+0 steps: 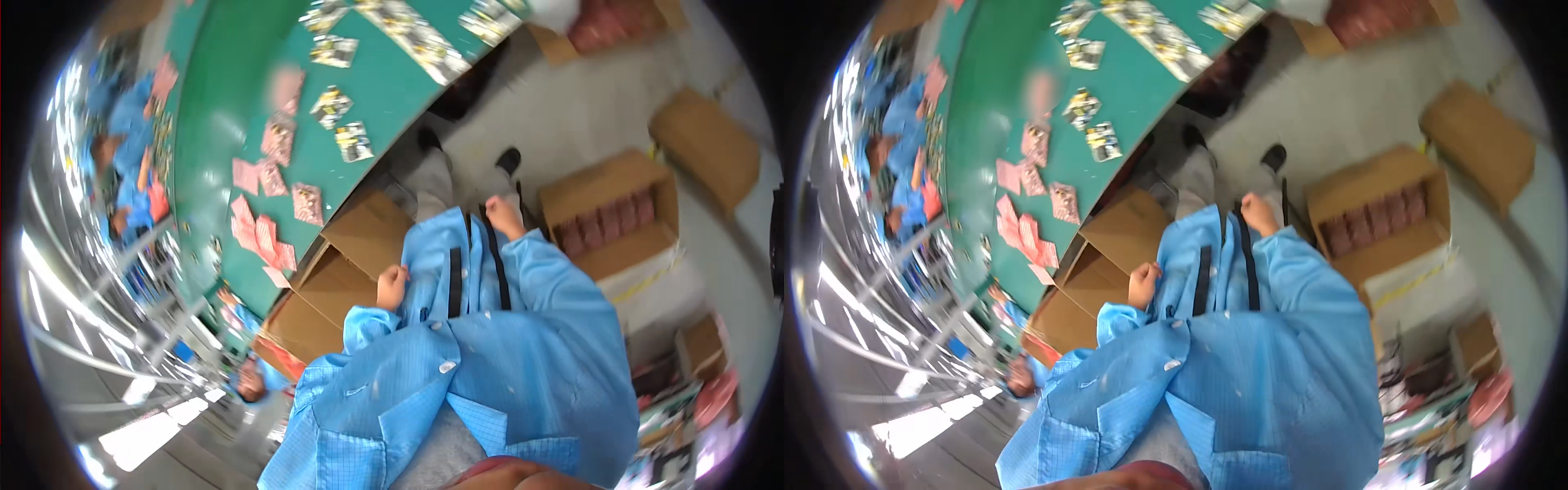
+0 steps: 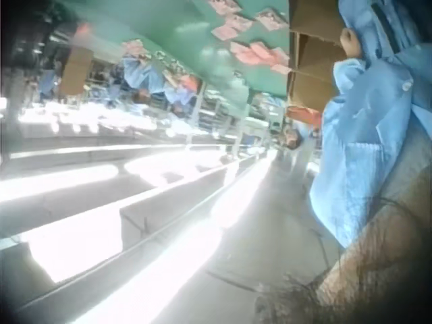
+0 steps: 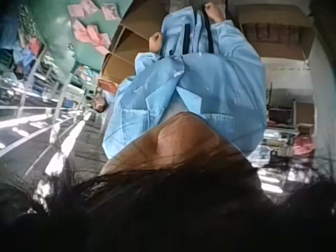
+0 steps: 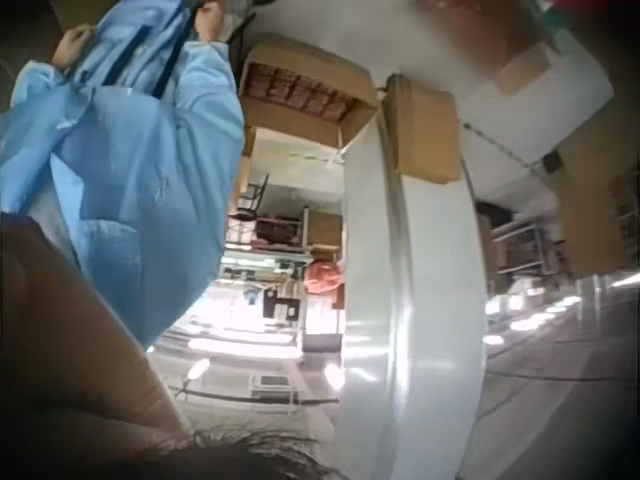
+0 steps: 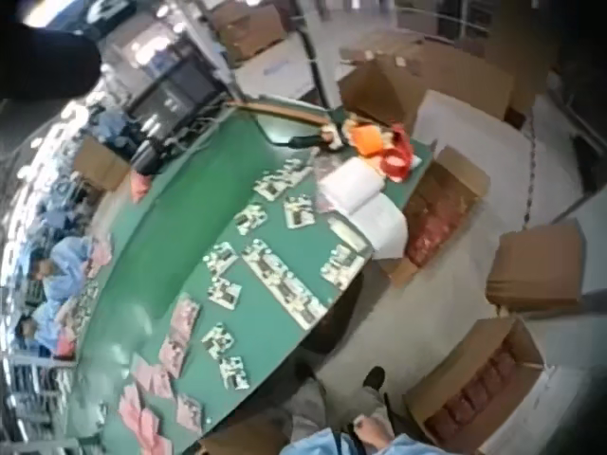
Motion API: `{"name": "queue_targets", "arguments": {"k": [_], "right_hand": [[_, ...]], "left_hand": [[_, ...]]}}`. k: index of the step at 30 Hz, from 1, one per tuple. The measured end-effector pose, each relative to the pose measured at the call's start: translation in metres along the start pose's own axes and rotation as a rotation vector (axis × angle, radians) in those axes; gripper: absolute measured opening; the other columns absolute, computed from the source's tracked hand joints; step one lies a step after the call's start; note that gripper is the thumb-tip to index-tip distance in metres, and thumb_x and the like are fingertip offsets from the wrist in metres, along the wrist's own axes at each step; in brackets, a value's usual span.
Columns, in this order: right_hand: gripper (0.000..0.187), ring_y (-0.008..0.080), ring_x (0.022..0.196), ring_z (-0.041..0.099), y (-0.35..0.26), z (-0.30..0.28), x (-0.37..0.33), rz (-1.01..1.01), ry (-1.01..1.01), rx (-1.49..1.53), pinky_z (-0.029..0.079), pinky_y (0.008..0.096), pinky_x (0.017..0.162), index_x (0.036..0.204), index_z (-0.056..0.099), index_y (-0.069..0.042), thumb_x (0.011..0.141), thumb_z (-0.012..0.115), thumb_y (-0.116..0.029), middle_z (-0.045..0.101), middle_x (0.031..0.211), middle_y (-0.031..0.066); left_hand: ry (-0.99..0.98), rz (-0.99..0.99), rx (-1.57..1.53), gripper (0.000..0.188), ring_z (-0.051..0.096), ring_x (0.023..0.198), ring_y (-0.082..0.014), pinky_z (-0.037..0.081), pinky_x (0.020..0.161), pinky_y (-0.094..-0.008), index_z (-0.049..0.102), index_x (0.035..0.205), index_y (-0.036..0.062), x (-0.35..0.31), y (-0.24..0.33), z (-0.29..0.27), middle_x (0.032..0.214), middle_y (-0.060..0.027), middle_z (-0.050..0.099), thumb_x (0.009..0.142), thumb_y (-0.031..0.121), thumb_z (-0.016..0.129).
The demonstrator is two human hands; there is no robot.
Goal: Packing circuit boards into anti-static bubble wrap bags and placing them into cardboard shipping boxes.
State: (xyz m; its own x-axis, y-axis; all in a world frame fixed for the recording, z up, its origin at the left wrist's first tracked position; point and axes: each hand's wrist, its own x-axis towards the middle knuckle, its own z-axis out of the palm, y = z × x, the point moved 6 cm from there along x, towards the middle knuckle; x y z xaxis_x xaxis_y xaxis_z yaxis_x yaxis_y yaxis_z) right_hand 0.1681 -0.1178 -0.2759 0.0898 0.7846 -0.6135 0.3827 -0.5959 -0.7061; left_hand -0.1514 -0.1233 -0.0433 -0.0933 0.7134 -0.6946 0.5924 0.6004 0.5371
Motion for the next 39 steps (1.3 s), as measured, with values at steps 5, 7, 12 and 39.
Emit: {"name": "queue_targets", "arguments": {"k": [5,7,12,39], "right_hand": [[0.015,0.0314,0.09,0.065,-0.008,0.059,0.034,-0.053,-0.339,-0.128,0.051,0.0406,0.079,0.092,0.063,-0.008,0.079,0.065,-0.014,0.068,0.091,0.0137],[0.019,0.0315,0.091,0.064,-0.023,0.08,0.032,-0.065,-0.443,-0.198,0.051,0.0409,0.08,0.095,0.064,-0.008,0.078,0.067,-0.017,0.067,0.093,0.0139],[0.024,0.0385,0.091,0.064,-0.013,0.13,0.035,-0.023,-0.646,-0.373,0.052,0.0442,0.079,0.092,0.068,-0.005,0.074,0.068,-0.02,0.068,0.097,0.0187],[0.02,0.0233,0.086,0.059,0.097,0.086,0.176,-0.239,-0.631,-0.339,0.047,0.0379,0.072,0.098,0.064,-0.003,0.087,0.056,-0.017,0.06,0.097,0.0123]], "left_hand": [[0.215,0.041,0.05,0.029,0.061,0.081,-0.0315,0.048,0.075,-0.0407,0.065,0.078,0.0025,0.011,0.035,-0.033,0.078,-0.0134,0.062,0.096,0.023,0.057],[0.513,0.238,0.16,0.011,0.058,0.094,-0.0333,0.046,0.082,-0.0411,0.063,0.093,0.0017,0.008,0.069,-0.073,0.095,-0.016,0.061,0.09,0.012,0.061],[0.766,0.268,0.232,0.054,0.047,0.119,-0.0394,0.039,0.1,-0.0458,0.047,0.126,0.0,0.051,0.08,-0.153,0.124,-0.0229,0.048,0.079,0.011,0.071],[1.098,0.302,0.118,0.075,0.042,0.127,-0.0285,0.032,0.11,-0.0404,0.035,0.14,-0.0007,0.165,0.011,-0.169,0.136,-0.0154,0.041,0.084,0.031,0.072]]}}
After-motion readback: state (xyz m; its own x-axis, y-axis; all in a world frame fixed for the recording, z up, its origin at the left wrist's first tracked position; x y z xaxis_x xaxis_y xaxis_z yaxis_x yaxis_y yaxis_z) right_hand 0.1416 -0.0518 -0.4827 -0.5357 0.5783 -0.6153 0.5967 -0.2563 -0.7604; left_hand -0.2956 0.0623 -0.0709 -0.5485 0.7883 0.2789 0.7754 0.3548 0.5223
